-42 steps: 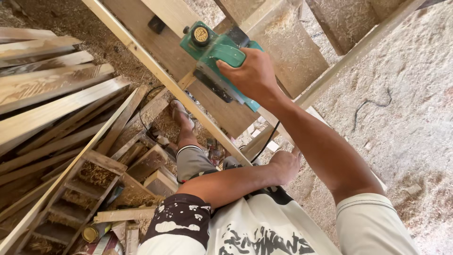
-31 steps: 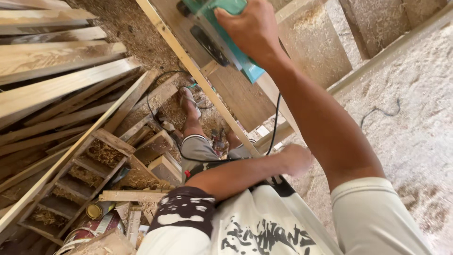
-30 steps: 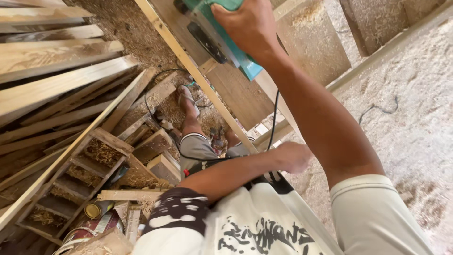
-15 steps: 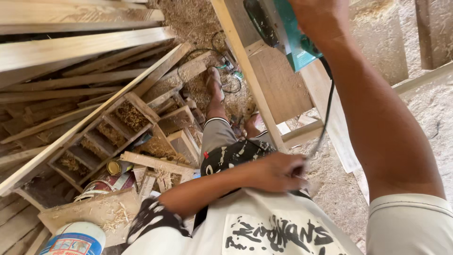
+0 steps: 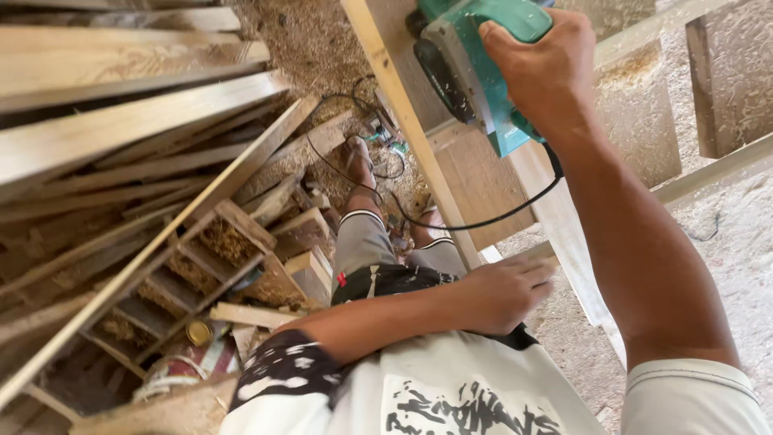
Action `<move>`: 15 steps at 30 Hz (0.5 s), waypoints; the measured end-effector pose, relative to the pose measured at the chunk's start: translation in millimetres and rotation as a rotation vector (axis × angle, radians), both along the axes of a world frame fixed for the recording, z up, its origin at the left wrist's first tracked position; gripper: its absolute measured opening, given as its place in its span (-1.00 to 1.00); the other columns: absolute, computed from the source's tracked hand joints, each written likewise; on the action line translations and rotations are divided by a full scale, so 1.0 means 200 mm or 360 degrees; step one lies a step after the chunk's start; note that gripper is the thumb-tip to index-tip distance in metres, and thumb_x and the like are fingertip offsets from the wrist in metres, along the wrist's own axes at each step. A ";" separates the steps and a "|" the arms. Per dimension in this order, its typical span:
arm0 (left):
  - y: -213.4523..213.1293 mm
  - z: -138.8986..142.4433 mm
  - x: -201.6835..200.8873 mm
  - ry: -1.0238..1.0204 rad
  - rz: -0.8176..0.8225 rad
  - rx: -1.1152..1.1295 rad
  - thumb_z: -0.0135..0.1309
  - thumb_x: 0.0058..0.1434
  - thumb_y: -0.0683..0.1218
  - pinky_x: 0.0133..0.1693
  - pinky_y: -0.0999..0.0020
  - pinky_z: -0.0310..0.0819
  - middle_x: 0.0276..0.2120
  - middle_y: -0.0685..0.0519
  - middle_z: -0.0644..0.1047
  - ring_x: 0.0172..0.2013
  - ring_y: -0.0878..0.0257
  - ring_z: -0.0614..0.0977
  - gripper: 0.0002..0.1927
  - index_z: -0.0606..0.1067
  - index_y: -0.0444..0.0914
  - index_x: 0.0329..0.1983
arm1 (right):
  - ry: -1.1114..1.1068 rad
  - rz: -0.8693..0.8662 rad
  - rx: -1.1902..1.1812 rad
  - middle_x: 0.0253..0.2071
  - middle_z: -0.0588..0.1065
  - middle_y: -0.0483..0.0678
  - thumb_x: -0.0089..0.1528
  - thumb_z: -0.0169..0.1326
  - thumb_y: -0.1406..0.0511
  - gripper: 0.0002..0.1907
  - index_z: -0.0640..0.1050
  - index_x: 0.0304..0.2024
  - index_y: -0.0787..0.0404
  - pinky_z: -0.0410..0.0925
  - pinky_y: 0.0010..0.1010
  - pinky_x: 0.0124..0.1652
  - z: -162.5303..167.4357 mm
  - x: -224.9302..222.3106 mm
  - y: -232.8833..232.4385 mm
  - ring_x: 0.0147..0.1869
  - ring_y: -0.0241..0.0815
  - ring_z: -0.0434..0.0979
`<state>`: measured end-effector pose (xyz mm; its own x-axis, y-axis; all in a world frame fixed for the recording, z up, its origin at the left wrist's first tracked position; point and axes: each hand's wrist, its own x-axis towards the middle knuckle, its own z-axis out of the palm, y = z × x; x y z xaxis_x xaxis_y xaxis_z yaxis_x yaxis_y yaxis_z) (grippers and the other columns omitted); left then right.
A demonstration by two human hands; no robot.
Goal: The person uses a handheld electric planer to smooth a wooden plank on a frame, then hammers nails to secure the plank in place. The person retrieves nails from a bucket and drives them into the wood using a hammer.
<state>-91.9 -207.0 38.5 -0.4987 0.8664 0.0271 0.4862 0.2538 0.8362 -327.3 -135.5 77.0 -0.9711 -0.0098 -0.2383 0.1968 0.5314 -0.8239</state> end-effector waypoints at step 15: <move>0.15 -0.30 -0.55 0.0645 -0.0922 -0.0615 -0.20 0.36 0.03 0.43 -0.08 -0.19 0.49 -0.17 0.07 0.48 -0.09 0.05 -0.52 0.51 -0.30 0.19 | 0.0260 0.0097 0.0169 -0.38 0.61 -0.17 0.36 0.28 0.19 -0.76 0.67 -0.14 0.25 0.46 -0.48 -0.35 -0.11 -0.56 -0.24 -0.37 -0.42 0.59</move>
<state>-202.4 -177.5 -21.1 0.0170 0.9693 -0.2451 0.8759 0.1038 0.4711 -439.0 -183.6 54.5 -0.9954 -0.0528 -0.0804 0.0301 0.6236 -0.7811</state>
